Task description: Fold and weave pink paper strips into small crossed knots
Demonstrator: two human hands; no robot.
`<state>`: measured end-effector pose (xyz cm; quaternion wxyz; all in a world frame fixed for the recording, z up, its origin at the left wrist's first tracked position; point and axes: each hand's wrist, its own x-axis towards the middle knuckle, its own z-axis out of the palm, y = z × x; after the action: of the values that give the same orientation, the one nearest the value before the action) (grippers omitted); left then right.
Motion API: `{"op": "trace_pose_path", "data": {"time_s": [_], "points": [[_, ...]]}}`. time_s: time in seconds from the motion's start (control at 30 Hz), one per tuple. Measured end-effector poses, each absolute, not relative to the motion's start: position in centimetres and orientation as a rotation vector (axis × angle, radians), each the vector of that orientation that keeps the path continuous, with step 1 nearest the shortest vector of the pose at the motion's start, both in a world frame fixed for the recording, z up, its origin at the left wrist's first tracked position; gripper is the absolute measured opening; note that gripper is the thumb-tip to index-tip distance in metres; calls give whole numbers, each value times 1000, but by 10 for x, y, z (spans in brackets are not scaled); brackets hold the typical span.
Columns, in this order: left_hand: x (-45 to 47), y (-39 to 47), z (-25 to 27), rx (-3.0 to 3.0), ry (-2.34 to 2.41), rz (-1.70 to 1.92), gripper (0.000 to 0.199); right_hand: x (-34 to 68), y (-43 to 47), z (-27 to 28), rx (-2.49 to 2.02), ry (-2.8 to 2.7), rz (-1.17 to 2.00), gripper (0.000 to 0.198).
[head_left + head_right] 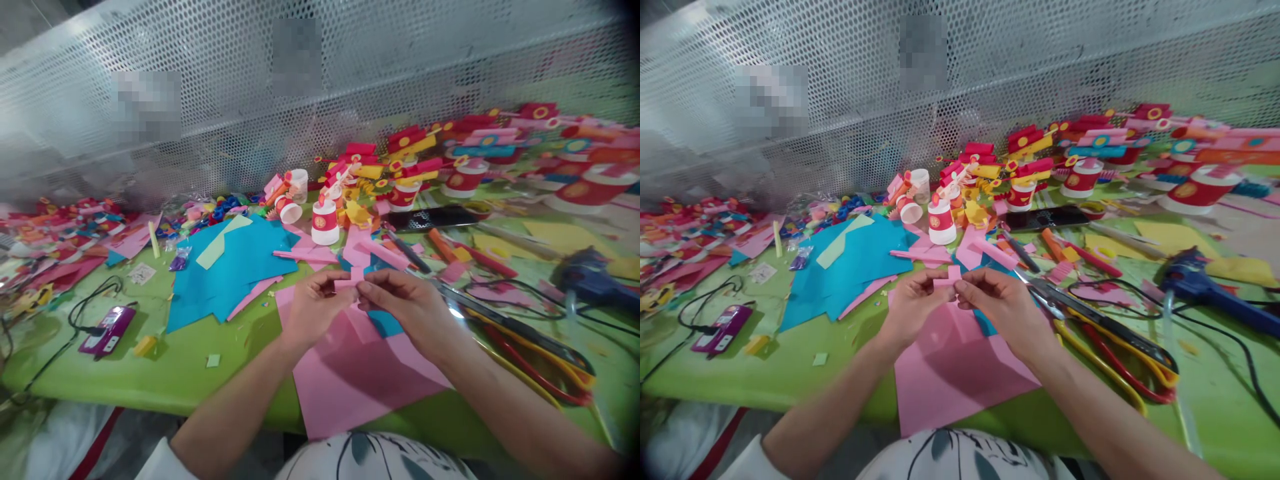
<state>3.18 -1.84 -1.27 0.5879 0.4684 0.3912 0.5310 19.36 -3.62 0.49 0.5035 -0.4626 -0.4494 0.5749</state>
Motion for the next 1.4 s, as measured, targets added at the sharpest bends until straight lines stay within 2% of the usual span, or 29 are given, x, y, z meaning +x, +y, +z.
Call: {"op": "trace_pose_path", "data": {"time_s": [0.2,0.63,1.4], "points": [[33,-20,-8,913,815,1207,34,191,-35,4,-1113,-1121,1280,28],[26,-18,-1,1034,818,1137,11,192,-35,5,-1085,-1143,1368,32],[25,-27,8,1219,757,1174,8,194,-40,13,-1071,-1105,1396,29]]}}
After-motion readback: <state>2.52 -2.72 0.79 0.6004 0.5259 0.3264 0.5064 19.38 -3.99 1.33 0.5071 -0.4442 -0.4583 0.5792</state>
